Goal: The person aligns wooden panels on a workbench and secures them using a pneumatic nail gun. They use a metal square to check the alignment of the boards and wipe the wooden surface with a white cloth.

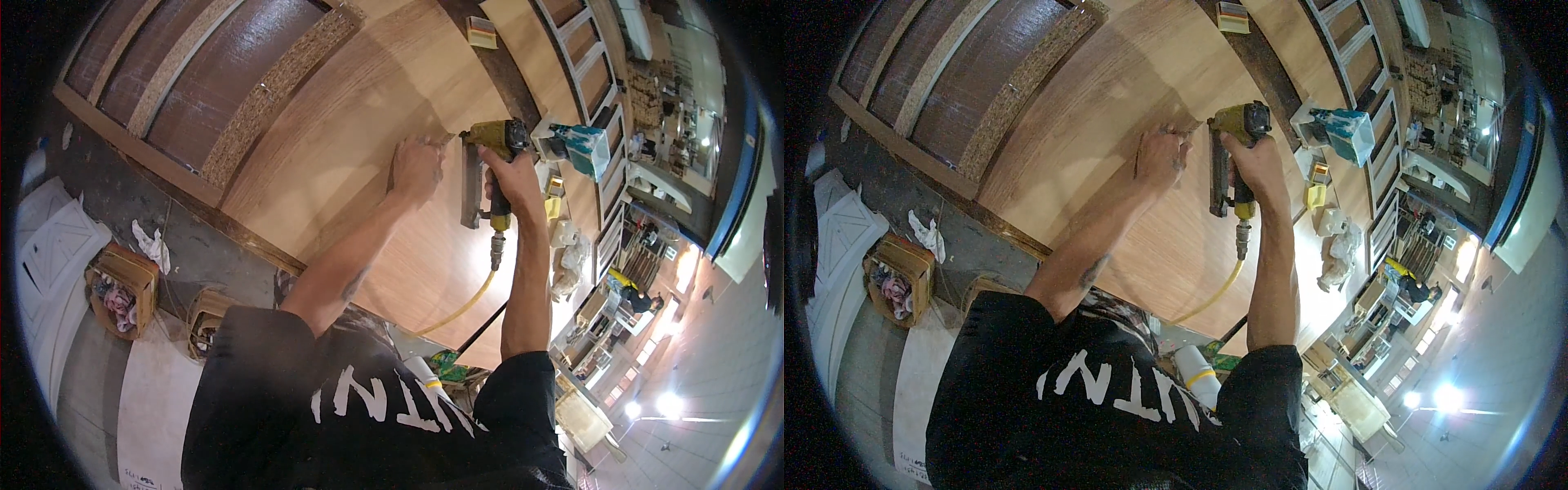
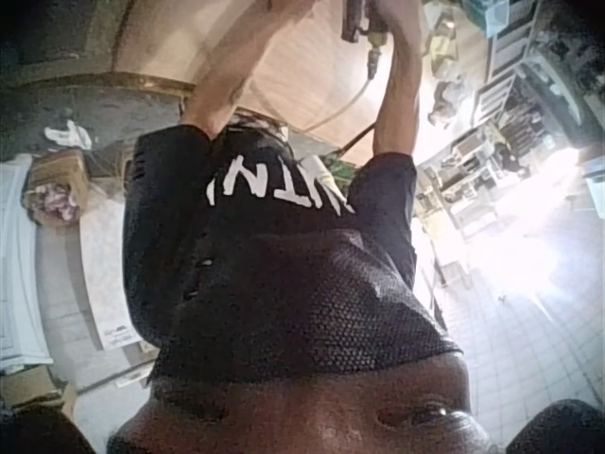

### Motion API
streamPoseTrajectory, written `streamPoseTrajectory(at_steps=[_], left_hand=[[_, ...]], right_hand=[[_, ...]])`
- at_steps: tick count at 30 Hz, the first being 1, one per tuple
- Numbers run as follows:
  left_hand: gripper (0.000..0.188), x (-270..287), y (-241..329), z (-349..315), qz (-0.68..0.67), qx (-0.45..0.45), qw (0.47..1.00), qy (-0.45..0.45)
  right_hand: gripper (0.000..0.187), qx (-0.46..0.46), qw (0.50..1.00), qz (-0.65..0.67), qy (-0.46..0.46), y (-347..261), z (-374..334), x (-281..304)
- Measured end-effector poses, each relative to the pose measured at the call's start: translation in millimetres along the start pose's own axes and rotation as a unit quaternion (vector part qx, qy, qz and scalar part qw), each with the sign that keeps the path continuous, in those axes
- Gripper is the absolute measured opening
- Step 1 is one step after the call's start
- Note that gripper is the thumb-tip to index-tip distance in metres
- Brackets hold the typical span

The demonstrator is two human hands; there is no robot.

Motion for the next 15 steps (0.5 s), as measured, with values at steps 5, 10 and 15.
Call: streamPoseTrajectory(at_steps=[5,10,15], left_hand=[[0.01,2,3,0,-0.006,-0.002,1.0,-0.009],[0.009,-1,2,0,0.004,0.006,1.0,-0.027],[0.012,-10,-3,-1,0.067,-0.018,0.997,-0.039]], right_hand=[[0.025,0.021,1.0,-0.01,0.005,4,3,0],[0.032,0.028,0.999,-0.015,-0.003,1,1,-2],[0.026,0.021,1.0,0.005,0.004,-1,-1,-1]])
Point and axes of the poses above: each hand's wrist, its own z-axis towards the middle knuckle, its own x-axis out of the back of the hand, y = z × x, the point moved 8 cm from there along z, towards the middle knuckle, and after that the axes turned 11 degrees about y, right-handed, at the moved point
